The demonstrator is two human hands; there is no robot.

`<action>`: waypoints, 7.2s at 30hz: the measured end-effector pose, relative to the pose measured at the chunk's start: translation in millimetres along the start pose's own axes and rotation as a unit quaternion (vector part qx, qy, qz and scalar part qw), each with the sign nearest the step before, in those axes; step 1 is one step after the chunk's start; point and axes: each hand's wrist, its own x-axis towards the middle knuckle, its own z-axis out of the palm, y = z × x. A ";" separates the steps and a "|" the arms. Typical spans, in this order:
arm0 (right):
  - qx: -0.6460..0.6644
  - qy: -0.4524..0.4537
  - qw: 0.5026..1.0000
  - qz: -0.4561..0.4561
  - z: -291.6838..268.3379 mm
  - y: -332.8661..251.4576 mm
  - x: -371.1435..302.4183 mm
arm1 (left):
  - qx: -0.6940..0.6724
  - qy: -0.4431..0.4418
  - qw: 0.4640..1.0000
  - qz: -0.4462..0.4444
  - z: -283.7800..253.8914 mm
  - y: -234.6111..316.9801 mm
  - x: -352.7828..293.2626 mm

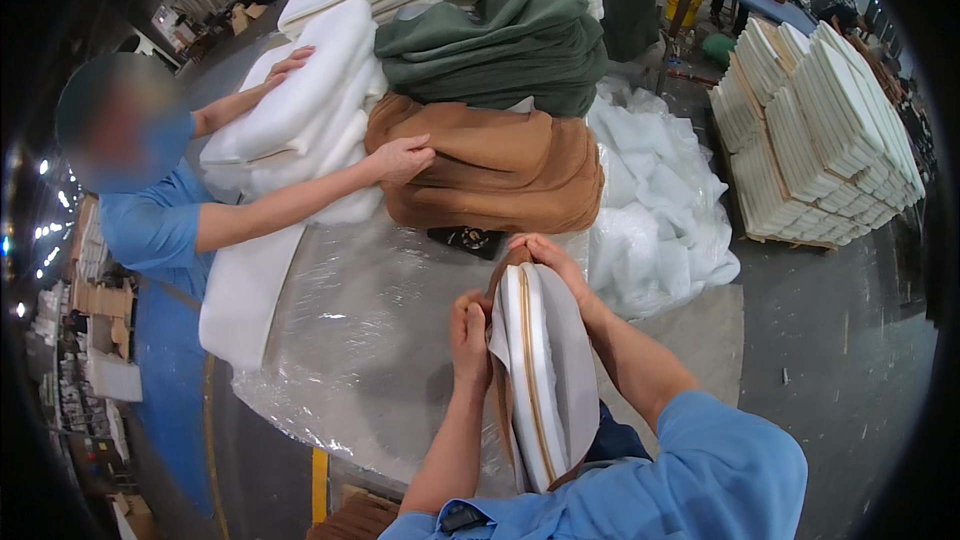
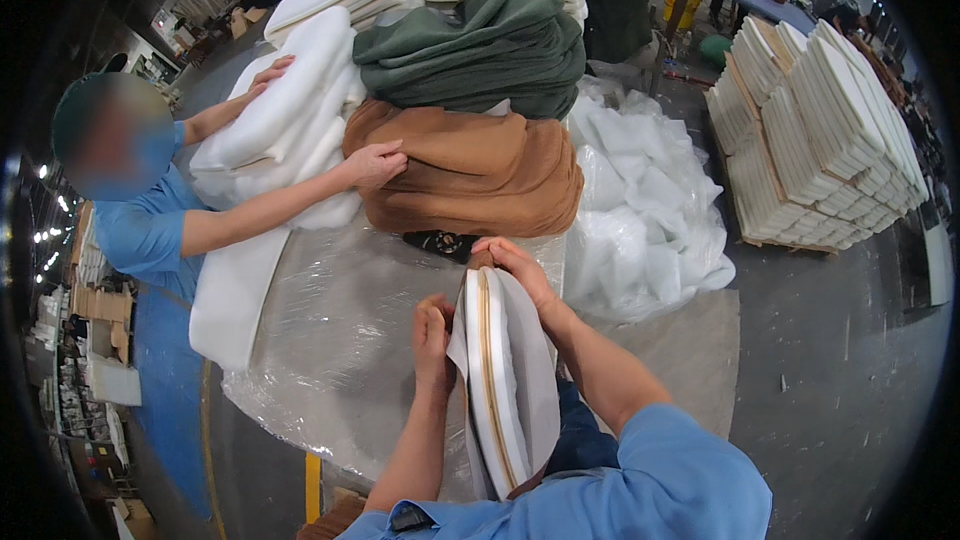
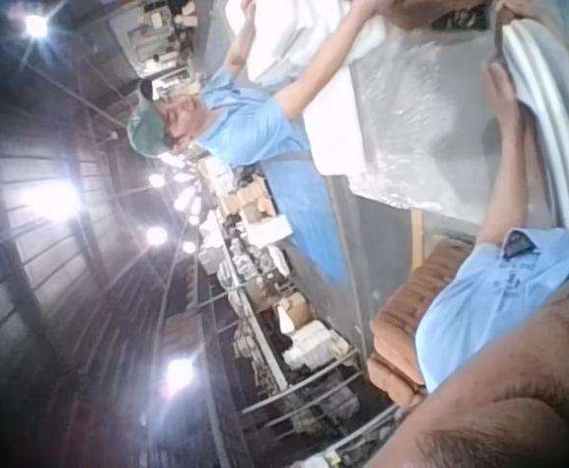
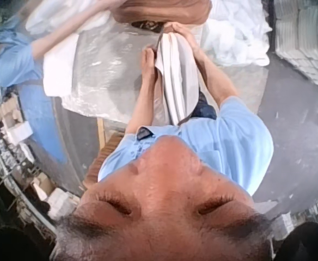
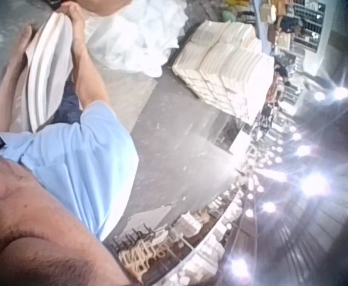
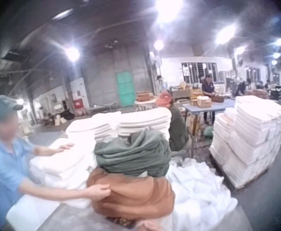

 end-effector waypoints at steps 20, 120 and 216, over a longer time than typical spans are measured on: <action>-0.286 -0.083 0.952 -0.074 3.8 0.4 37.4 | 0.024 0.068 0.996 -0.056 24.8 32.2 90.8; -0.255 0.018 0.960 -0.112 86.1 -7.7 44.5 | 0.216 -0.069 0.972 -0.055 -44.9 55.4 -214.4; -0.718 -0.190 0.669 0.042 24.4 101.1 -123.8 | 0.637 0.046 0.770 0.012 -123.4 -47.2 -206.0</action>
